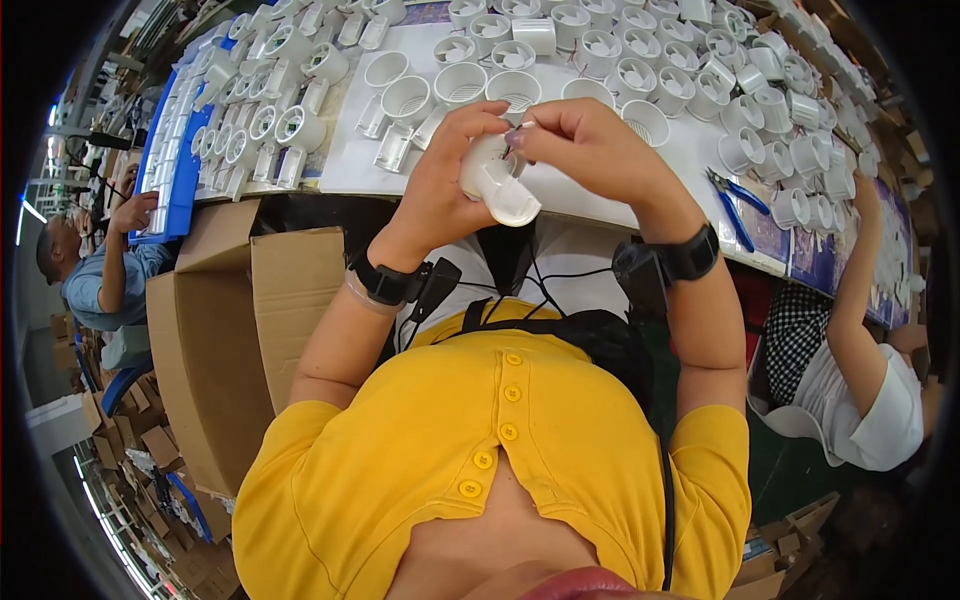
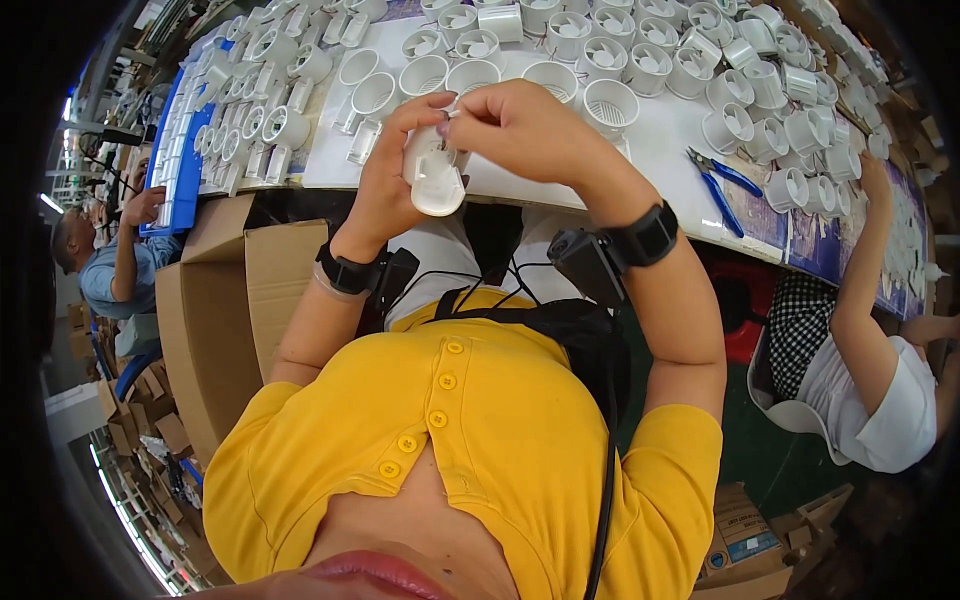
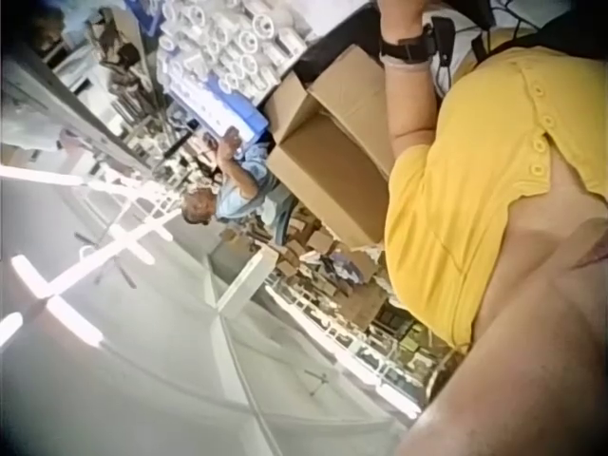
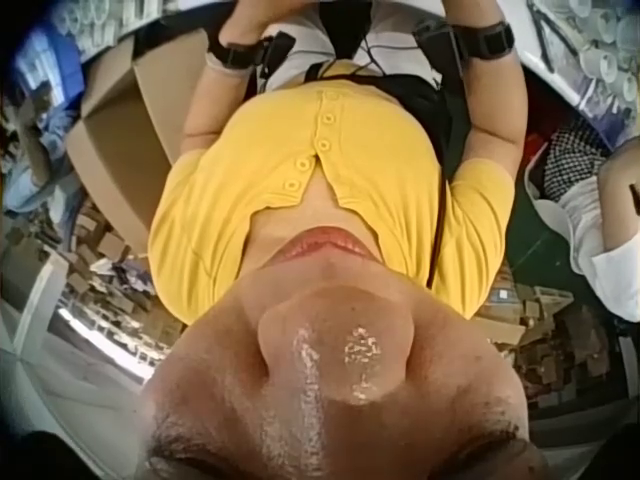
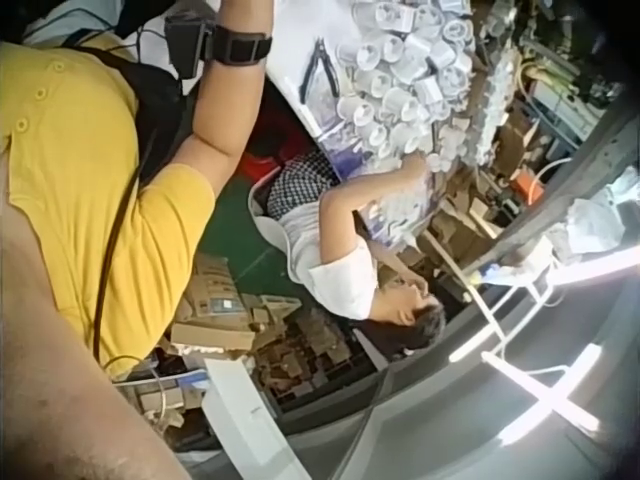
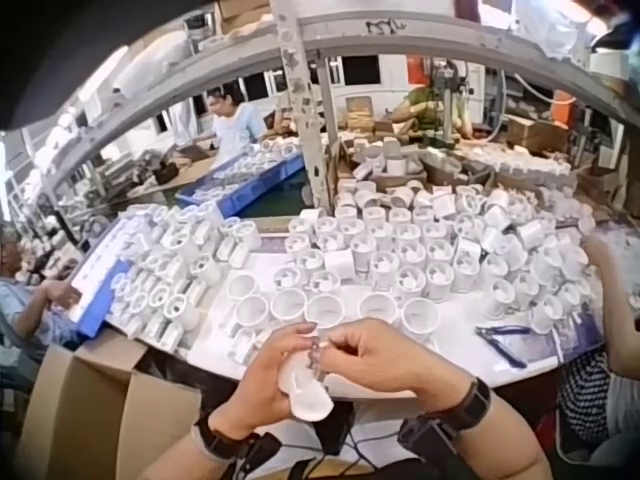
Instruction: The person picks up a white plastic housing and a fan, inserts the fan into the housing, and threads the wires through a side opening. They then connect the wires to a small circuit board, tuck the assembly into the housing, and place the unit into a blue tray.
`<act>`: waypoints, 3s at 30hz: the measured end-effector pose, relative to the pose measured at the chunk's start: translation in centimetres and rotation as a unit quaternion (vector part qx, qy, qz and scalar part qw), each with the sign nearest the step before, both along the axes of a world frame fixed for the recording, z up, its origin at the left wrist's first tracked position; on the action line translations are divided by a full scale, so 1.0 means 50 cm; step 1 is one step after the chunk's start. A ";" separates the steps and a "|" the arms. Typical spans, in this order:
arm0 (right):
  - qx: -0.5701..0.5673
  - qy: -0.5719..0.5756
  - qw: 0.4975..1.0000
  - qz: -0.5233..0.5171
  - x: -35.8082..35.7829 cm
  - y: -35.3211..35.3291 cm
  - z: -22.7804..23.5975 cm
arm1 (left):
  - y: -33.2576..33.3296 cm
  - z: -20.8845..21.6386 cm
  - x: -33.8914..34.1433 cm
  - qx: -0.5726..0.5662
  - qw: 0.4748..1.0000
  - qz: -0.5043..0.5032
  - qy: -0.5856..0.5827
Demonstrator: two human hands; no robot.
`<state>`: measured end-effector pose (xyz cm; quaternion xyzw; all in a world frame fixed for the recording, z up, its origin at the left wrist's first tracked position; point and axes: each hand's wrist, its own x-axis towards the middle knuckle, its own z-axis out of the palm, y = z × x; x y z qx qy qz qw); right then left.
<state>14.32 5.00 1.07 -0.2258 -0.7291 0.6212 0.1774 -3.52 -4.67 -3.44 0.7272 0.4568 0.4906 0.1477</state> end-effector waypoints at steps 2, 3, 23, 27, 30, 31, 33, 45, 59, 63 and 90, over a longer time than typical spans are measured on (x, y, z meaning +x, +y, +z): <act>0.069 0.003 0.998 -0.015 0.016 -0.005 0.025 | 0.002 -0.003 -0.001 -0.017 0.999 -0.017 -0.039; 0.103 0.004 0.994 -0.023 0.019 -0.006 0.031 | 0.002 -0.002 -0.002 -0.025 0.998 -0.026 -0.059; -0.147 0.339 0.921 -0.122 -0.067 -0.064 -0.041 | -0.019 0.036 0.022 -0.107 0.990 0.011 -0.095; -0.229 0.353 0.900 -0.113 -0.066 -0.070 -0.057 | -0.023 0.018 0.026 -0.092 0.988 -0.008 -0.124; -0.137 0.324 0.930 -0.106 -0.067 -0.047 -0.055 | -0.022 0.018 0.020 -0.130 0.974 -0.008 -0.183; -0.089 0.310 0.941 -0.103 -0.066 -0.039 -0.052 | -0.020 0.019 0.018 -0.148 0.966 -0.009 -0.212; -0.116 0.327 0.931 -0.115 -0.061 -0.030 -0.042 | -0.015 0.015 0.023 -0.125 0.967 -0.010 -0.221; -0.132 0.288 0.948 -0.042 -0.060 -0.030 -0.076 | -0.006 0.026 0.043 -0.067 0.995 -0.013 -0.074; -0.189 0.254 0.938 -0.143 -0.070 -0.043 -0.076 | -0.005 0.010 0.051 -0.081 0.995 0.020 -0.054; -0.201 0.258 0.932 -0.156 -0.075 -0.046 -0.079 | -0.004 0.011 0.052 -0.053 0.998 0.028 -0.031; -0.224 0.230 0.929 -0.183 -0.083 -0.053 -0.075 | -0.013 0.009 0.057 -0.075 0.994 0.046 -0.063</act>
